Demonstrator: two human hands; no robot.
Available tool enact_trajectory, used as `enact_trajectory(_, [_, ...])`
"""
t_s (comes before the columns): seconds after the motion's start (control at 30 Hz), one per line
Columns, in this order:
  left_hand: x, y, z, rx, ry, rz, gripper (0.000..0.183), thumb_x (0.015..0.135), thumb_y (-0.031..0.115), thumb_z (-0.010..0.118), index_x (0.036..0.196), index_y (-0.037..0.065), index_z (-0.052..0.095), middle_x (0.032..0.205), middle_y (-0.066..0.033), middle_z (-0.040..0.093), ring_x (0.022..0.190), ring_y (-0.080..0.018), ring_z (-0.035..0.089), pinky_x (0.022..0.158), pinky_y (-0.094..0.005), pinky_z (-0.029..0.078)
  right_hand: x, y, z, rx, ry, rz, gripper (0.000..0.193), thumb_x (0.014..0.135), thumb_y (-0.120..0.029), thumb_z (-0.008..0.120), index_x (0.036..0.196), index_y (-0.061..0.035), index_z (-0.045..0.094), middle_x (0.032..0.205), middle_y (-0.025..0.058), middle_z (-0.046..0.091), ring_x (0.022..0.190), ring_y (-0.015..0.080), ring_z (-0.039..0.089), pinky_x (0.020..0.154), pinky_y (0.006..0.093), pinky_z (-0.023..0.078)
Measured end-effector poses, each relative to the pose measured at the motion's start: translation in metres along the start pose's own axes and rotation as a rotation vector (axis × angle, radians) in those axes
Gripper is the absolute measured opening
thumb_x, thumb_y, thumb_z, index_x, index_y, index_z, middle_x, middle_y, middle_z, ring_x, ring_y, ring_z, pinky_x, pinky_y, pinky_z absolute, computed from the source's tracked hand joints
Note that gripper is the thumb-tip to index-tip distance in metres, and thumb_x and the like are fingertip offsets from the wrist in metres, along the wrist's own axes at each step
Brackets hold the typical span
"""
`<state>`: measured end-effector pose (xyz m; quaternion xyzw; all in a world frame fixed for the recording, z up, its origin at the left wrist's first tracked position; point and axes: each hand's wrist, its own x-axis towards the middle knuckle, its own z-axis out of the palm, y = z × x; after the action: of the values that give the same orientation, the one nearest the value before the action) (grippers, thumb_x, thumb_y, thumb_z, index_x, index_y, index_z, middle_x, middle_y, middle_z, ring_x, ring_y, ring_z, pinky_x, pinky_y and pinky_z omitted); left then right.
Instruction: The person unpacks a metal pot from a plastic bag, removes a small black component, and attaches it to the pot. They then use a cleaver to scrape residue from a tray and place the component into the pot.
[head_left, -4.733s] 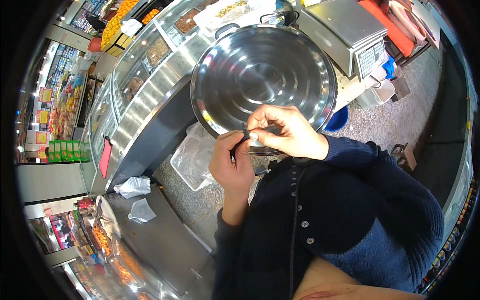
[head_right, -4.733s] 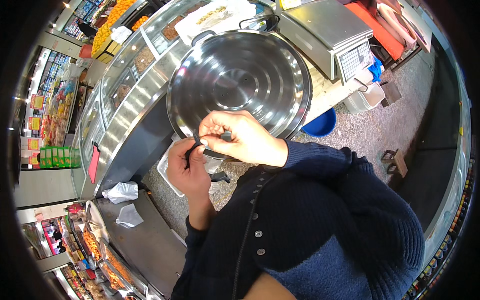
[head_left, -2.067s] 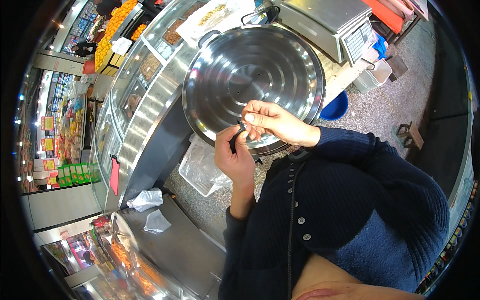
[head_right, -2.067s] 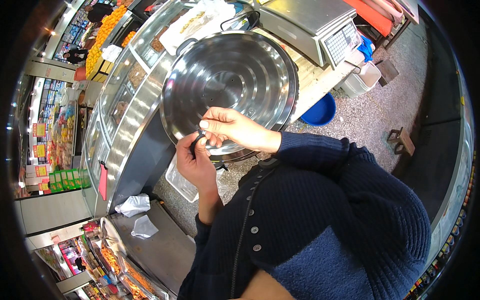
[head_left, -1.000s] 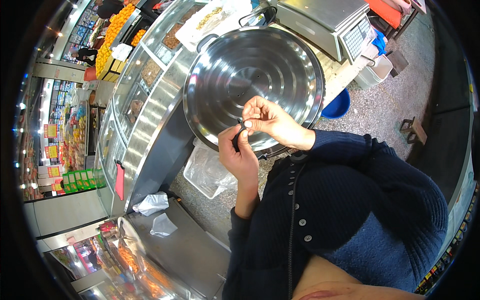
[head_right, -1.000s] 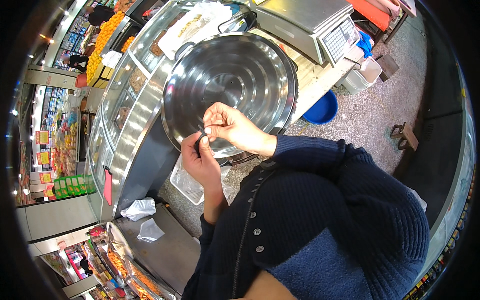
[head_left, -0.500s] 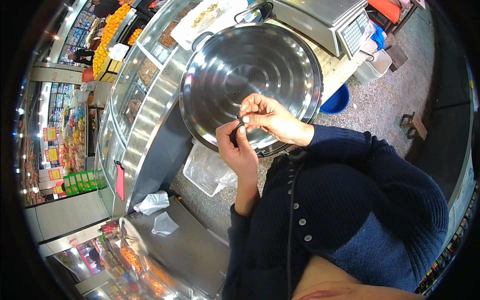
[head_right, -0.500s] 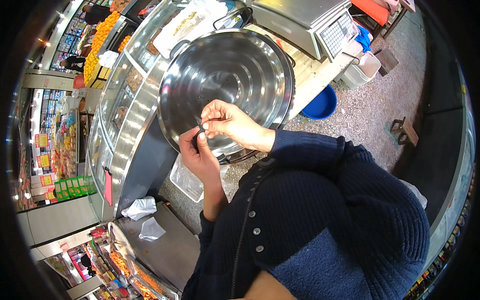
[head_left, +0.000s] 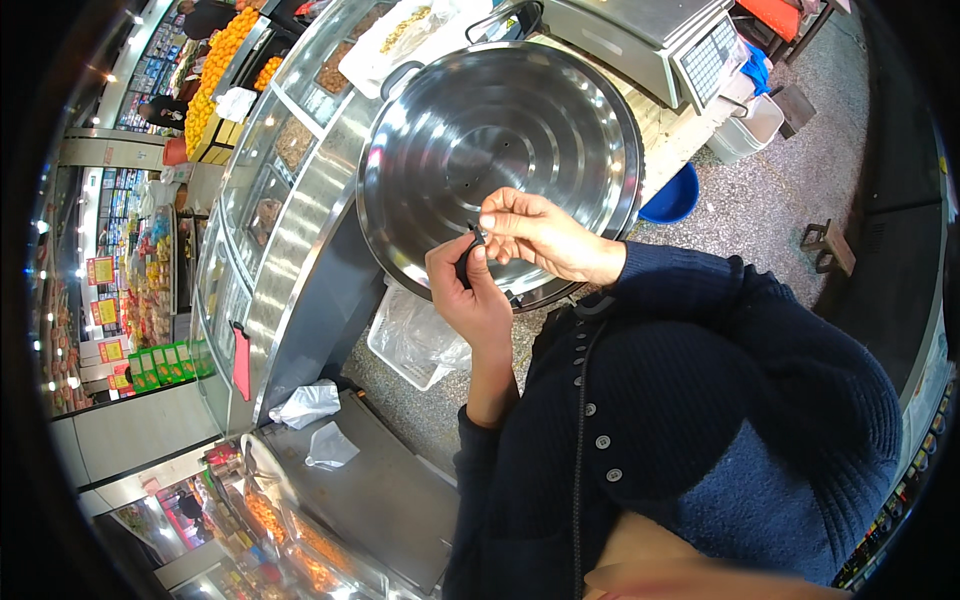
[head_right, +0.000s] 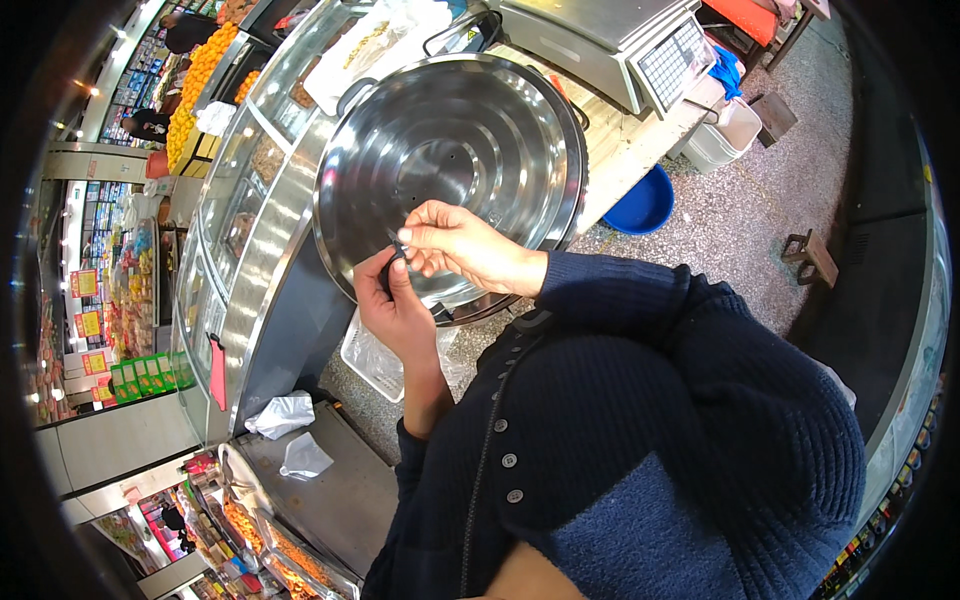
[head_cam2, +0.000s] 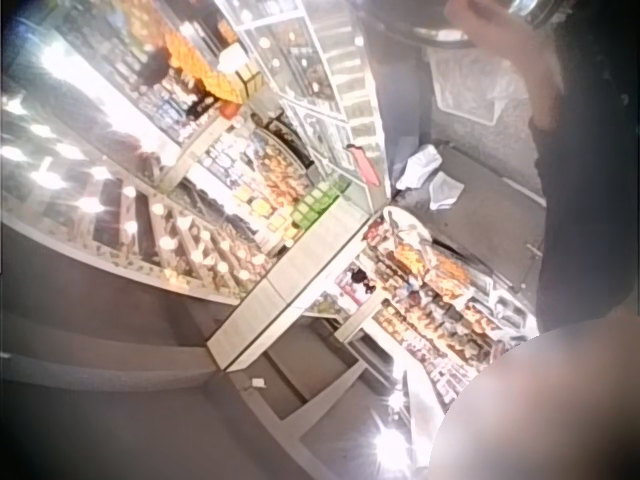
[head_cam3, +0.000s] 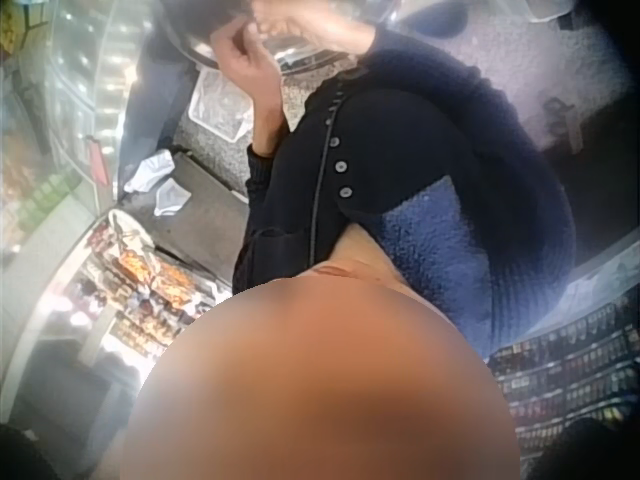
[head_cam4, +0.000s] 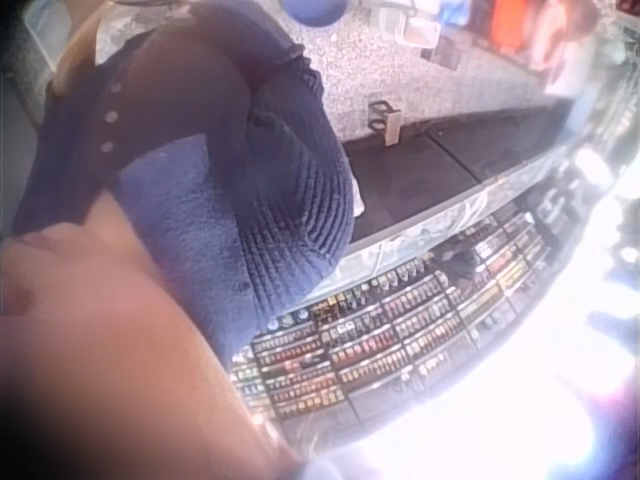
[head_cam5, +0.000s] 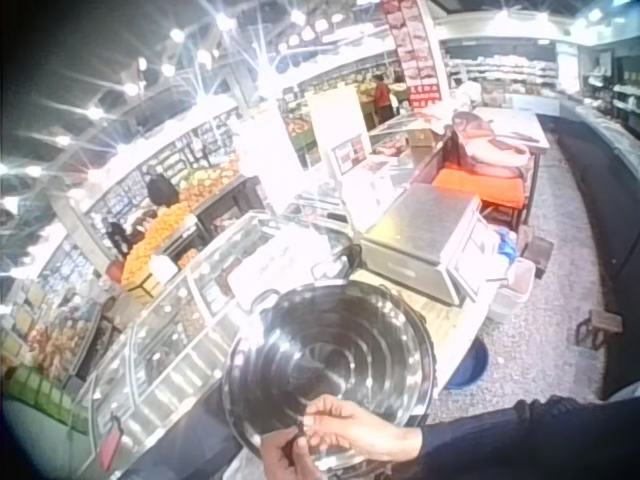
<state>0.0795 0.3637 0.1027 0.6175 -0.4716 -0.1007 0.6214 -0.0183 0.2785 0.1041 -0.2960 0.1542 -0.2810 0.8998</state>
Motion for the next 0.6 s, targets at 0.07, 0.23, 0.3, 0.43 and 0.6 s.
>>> enact_trajectory(0.07, [0.0001, -0.0002, 0.0012, -0.033, -0.015, -0.012, 0.009, 0.088, 0.005, 0.055, 0.094, -0.002, 0.055, 0.088, -0.0078, 0.053, 0.079, -0.0159, 0.053, 0.072, -0.0262, 0.044, 0.0001, -0.0008, -0.0015, -0.002, -0.043, 0.06, 0.018, 0.092, -0.022, 0.056, 0.093, -0.0036, 0.054, 0.073, 0.0009, 0.06, 0.063, 0.0083, 0.057, 0.058, 0.0189, 0.047])
enact_trajectory(0.23, [0.0027, -0.0002, 0.0011, -0.011, -0.002, 0.001, 0.01, 0.09, 0.006, 0.055, 0.096, -0.002, 0.054, 0.089, -0.0063, 0.055, 0.08, -0.0123, 0.053, 0.073, -0.0238, 0.044, 0.0001, 0.0021, -0.0044, 0.021, -0.07, 0.02, 0.016, 0.091, -0.019, 0.057, 0.094, -0.0034, 0.055, 0.073, 0.0008, 0.06, 0.064, 0.0083, 0.057, 0.059, 0.0193, 0.046])
enact_trajectory(0.3, [0.0026, 0.0012, 0.0004, -0.036, -0.01, -0.055, 0.009, 0.089, 0.005, 0.055, 0.096, -0.002, 0.054, 0.09, -0.0067, 0.054, 0.081, -0.0135, 0.053, 0.073, -0.0244, 0.044, 0.0003, 0.0033, -0.0056, 0.035, -0.044, -0.008, 0.015, 0.091, -0.018, 0.057, 0.094, -0.0033, 0.055, 0.076, 0.0014, 0.061, 0.066, 0.0081, 0.057, 0.06, 0.0193, 0.047])
enact_trajectory(0.43, [0.0021, 0.0041, 0.0, -0.109, -0.032, -0.152, 0.009, 0.09, 0.004, 0.053, 0.098, -0.001, 0.054, 0.091, -0.0056, 0.055, 0.081, -0.0111, 0.053, 0.073, -0.0227, 0.044, 0.0014, 0.0028, -0.0074, 0.006, -0.064, 0.029, 0.016, 0.09, -0.017, 0.058, 0.097, -0.0024, 0.055, 0.083, 0.0028, 0.061, 0.069, 0.0076, 0.058, 0.061, 0.019, 0.047])
enact_trajectory(0.6, [0.0051, 0.0046, -0.0004, -0.109, -0.031, -0.133, 0.009, 0.091, 0.005, 0.053, 0.098, -0.001, 0.054, 0.091, -0.0051, 0.055, 0.08, -0.0103, 0.053, 0.073, -0.0224, 0.044, 0.0008, 0.0001, -0.0047, -0.047, -0.027, -0.061, 0.018, 0.09, -0.019, 0.059, 0.095, -0.002, 0.057, 0.082, 0.0032, 0.062, 0.07, 0.0069, 0.058, 0.06, 0.0183, 0.047])
